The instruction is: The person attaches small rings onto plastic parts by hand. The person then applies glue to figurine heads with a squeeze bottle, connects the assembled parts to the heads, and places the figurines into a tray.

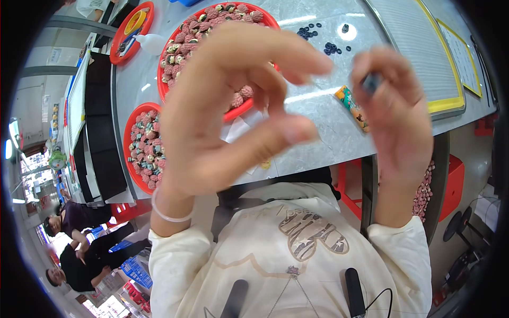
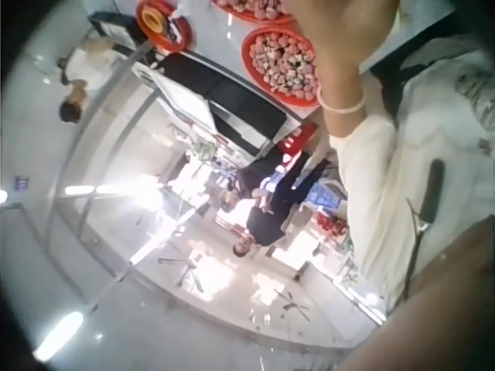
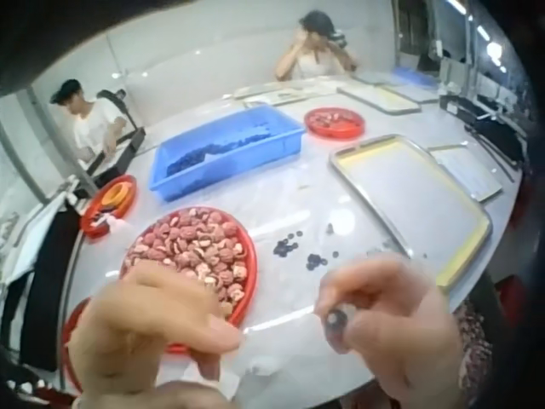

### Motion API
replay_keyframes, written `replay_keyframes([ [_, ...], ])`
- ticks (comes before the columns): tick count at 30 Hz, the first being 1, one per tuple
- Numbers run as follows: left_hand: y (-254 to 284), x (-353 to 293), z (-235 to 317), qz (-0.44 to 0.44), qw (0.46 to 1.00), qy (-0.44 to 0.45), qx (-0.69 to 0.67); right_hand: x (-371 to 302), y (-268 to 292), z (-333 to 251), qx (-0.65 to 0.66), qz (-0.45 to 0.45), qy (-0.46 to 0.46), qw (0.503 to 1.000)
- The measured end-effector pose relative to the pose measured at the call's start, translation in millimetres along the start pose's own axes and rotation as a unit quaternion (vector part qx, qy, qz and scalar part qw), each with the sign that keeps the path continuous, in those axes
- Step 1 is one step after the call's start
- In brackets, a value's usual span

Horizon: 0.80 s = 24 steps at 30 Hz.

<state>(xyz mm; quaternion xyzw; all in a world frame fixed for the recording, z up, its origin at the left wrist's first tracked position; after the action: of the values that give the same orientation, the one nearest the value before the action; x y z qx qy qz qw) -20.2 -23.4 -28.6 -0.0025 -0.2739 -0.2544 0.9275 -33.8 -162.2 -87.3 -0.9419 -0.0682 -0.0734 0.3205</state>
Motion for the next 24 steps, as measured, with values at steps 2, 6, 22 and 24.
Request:
replay_keyframes([
  [2, 11, 9, -2, -0.026, 0.999, -0.037, 0.028, 14, 39, -13, -0.079, 0.069, 0.048, 0.993],
  [6, 6, 28, -41, -0.135, 0.959, 0.070, 0.240, 48, 99, -20, -0.397, 0.104, 0.020, 0.912],
  [22, -59, 66, -122, -0.258, 0.793, -0.086, 0.545, 34, 88, -14, -0.679, -0.039, -0.023, 0.733],
  [24, -59, 65, -123, -0.265, 0.796, -0.072, 0.539, 23, 82, -7, -0.723, -0.040, -0.015, 0.690],
])
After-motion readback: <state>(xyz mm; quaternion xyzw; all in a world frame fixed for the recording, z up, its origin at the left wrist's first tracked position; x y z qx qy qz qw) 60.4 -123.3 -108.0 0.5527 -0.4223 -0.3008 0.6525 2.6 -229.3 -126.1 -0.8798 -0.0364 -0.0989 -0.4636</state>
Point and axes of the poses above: each hand's wrist, its own x-axis towards the middle knuckle, its own y-axis out of the back of the hand, z = x × y, the point moved 8 cm from there along x, towards the middle knuckle, and after that the axes turned 1 degree about -z, right-handed, at the moved point
